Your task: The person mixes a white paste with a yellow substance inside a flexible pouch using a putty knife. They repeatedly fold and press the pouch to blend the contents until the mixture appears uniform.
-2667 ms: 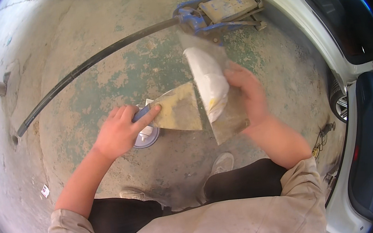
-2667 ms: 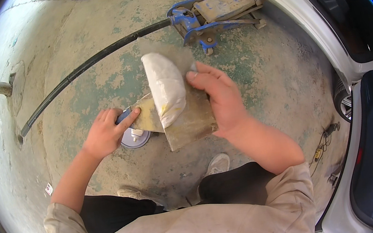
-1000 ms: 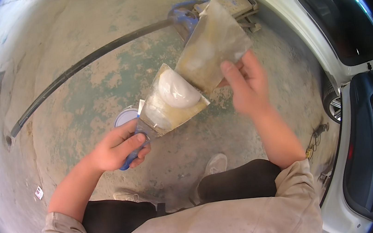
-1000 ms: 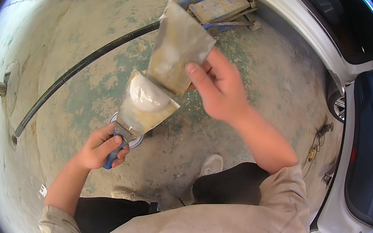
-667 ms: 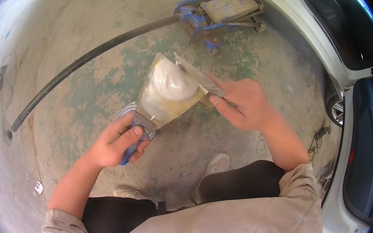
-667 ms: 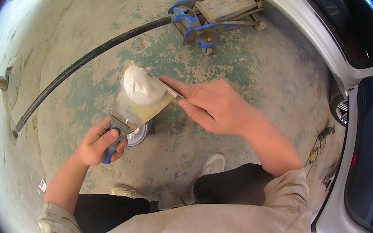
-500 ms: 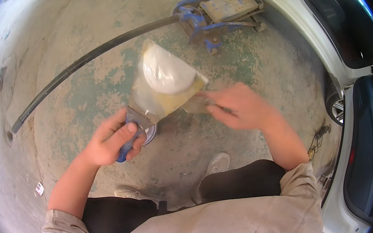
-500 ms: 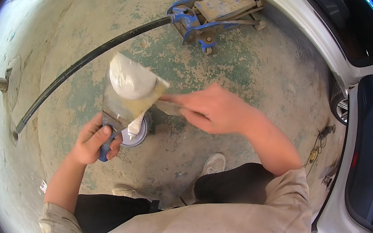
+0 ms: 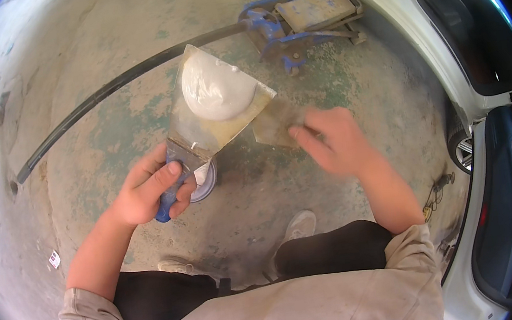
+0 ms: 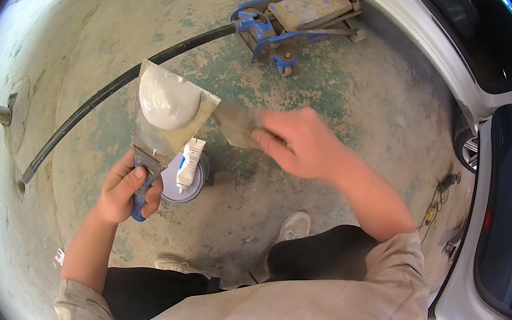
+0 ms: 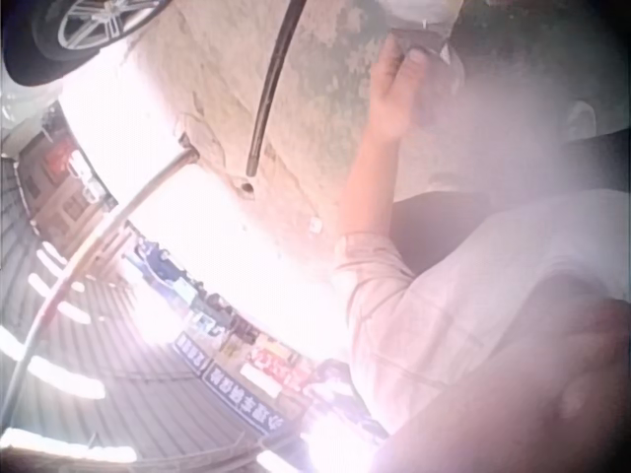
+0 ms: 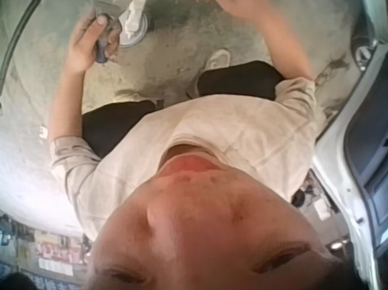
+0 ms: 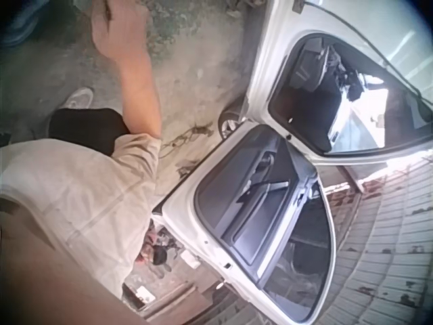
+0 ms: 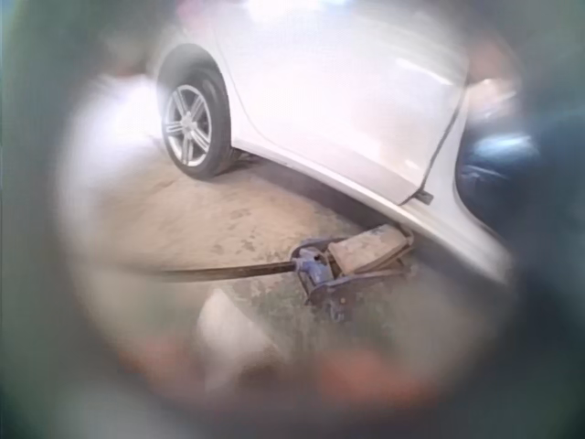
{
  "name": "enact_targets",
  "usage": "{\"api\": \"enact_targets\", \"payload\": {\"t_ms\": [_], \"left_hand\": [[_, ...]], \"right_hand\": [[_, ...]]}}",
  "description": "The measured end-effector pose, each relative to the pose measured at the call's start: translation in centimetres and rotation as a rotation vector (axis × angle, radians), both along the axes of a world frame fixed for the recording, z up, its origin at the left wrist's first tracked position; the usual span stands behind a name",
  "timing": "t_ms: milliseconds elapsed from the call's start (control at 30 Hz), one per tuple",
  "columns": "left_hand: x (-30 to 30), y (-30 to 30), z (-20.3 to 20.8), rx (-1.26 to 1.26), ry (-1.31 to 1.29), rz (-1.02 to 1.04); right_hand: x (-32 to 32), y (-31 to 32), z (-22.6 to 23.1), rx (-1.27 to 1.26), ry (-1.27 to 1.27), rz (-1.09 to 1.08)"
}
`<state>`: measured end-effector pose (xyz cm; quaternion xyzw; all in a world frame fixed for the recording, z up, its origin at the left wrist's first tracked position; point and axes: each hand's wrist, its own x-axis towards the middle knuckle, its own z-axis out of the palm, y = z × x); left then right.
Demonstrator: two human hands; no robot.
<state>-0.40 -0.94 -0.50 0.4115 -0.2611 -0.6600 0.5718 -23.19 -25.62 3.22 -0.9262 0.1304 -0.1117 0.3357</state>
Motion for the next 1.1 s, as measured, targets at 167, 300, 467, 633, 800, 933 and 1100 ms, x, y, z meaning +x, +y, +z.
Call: {"api": "enact_targets", "payload": {"t_ms": [167, 300, 467, 633, 800, 933, 1100], "left_hand": [[-0.4, 0.1, 0.3, 0.021, 0.087, -0.216], [-0.9, 0.1, 0.0, 0.031, 0.109, -0.227], [-1.0, -0.3, -0.2, 0.006, 0.052, -0.132], [-0.2, 0.2, 0.5, -0.065, 0.029, -0.062], [0.3, 0.1, 1.5, -0.104, 0.126, -0.078], [-1.2, -0.1, 1.3, -0.017, 0.192, -0.297], [-3.0, -1.3, 1.1, -0.035, 0.324, -0.447]], "right_hand": [[0.8, -1.4, -1.7, 0.491, -0.429, -0.27], [0.8, 0.0, -0.3, 0.314, -0.439, -0.219], [0.0, 0.6, -0.2, 0.031, -0.521, -0.082], [1.3, 0.9, 0.6, -0.154, -0.347, 0.15], [0.9, -0.9, -2.5, 0.563, -0.204, -0.184], [2.7, -1.0, -1.3, 1.567, -0.476, 0.124], [3.9, 1.3, -1.5, 1.8, -0.399, 0.241]]}}
